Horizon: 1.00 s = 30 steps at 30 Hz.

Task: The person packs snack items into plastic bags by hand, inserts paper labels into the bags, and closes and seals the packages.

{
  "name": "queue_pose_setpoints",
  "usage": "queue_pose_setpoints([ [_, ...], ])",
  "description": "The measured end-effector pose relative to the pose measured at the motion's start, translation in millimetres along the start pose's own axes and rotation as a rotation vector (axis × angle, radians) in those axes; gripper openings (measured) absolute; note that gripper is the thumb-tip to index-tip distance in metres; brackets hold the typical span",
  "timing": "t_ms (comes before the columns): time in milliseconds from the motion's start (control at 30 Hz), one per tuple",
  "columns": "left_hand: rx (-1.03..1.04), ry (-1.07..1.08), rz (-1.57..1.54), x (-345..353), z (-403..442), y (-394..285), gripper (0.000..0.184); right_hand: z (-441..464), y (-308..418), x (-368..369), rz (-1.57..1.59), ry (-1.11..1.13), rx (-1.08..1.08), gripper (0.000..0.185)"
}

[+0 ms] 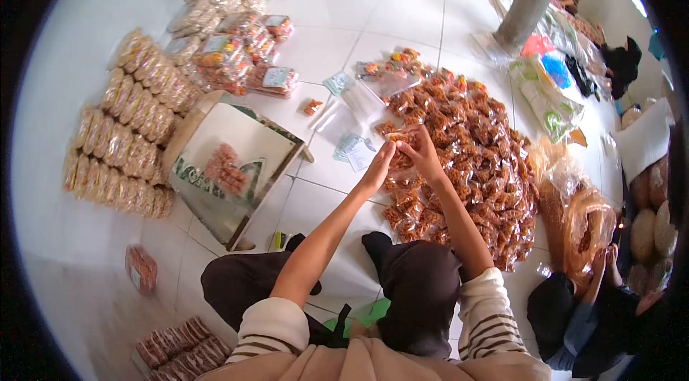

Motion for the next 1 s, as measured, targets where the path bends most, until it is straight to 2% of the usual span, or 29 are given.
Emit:
queue_pose_setpoints([
  [33,0.006,0.026,0.041,-4.7,-2.4,-3.8,0.049,3.8,17.2,15.5,0.157,0.098,0.026,0.053],
  [67,0.147,0.105,0.116,-7.9,-8.7,-21.0,0.047,8.6,41.0,25.0,0.166,0.115,-0.018,0.051],
  [100,0.170,0.088,0.121,-12.9,-20.8,-36.5,0.047,11.0,60.2,34.3,0.167,0.137,-0.038,0.051],
  [200,0.197,0.009,-0.061,-36.2,-61.1,-85.9,0.057,20.2,97.2,78.0,-0.037,0.268,-0.052,0.051],
  [367,0.313,-0.113,-0.039,-105.5,-116.0,-119.5,0.052,24.2,144.5,157.2,-0.062,0.373,-0.107,0.044],
  [433,0.394,-0.149,0.146,-132.7,-151.4,-135.4,0.049,15.9,164.3,194.9,-0.159,0.467,-0.223,0.046],
  [500,0.437,-0.189,0.119,-157.5,-189.1,-148.7,0.047,8.7,174.1,228.4,-0.251,0.558,-0.298,0.049],
  [567,0.359,-0.273,0.333,-176.9,-219.5,-153.8,0.046,-5.4,173.8,267.0,-0.281,0.722,-0.306,0.053],
  [600,0.315,-0.253,0.295,-188.0,-223.9,-146.6,0.046,-14.6,166.7,287.4,-0.142,0.866,-0.126,0.056],
  [700,0.435,-0.308,0.309,-212.2,-244.0,-143.4,0.044,-29.0,181.6,315.5,-0.306,0.930,-0.200,0.056],
  [767,0.457,-0.363,0.352,-226.1,-253.4,-135.0,0.047,-36.9,175.9,326.8,-0.272,0.953,-0.229,0.052],
  [867,0.534,-0.366,0.279,-240.6,-258.7,-118.0,0.052,-37.6,152.9,308.7,-0.107,0.739,-0.066,0.044],
  [900,0.531,-0.487,0.429,-256.5,-265.2,-114.9,0.062,-45.3,136.1,306.2,-0.107,0.745,-0.047,0.044],
  [933,0.521,-0.604,0.584,-268.5,-271.8,-108.4,0.072,-39.9,123.1,276.5,0.074,0.442,-0.048,0.042],
  [967,0.505,-0.603,0.582,-272.8,-272.0,-93.4,0.072,-43.5,104.5,244.2,0.247,0.132,-0.049,0.039],
  [1000,0.444,-0.693,0.928,-270.7,-274.7,-83.6,0.084,-54.6,69.6,232.7,0.335,-0.004,-0.015,0.037],
])
Point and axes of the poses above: each hand's wrist, its own z-axis towards the middle knuckle, its own x-axis out of the palm, y = z × x, the point moved 10 cm from there along z, towards the middle knuckle, and after that the axes turned 4 degrees about y, right-handed, at the moved point
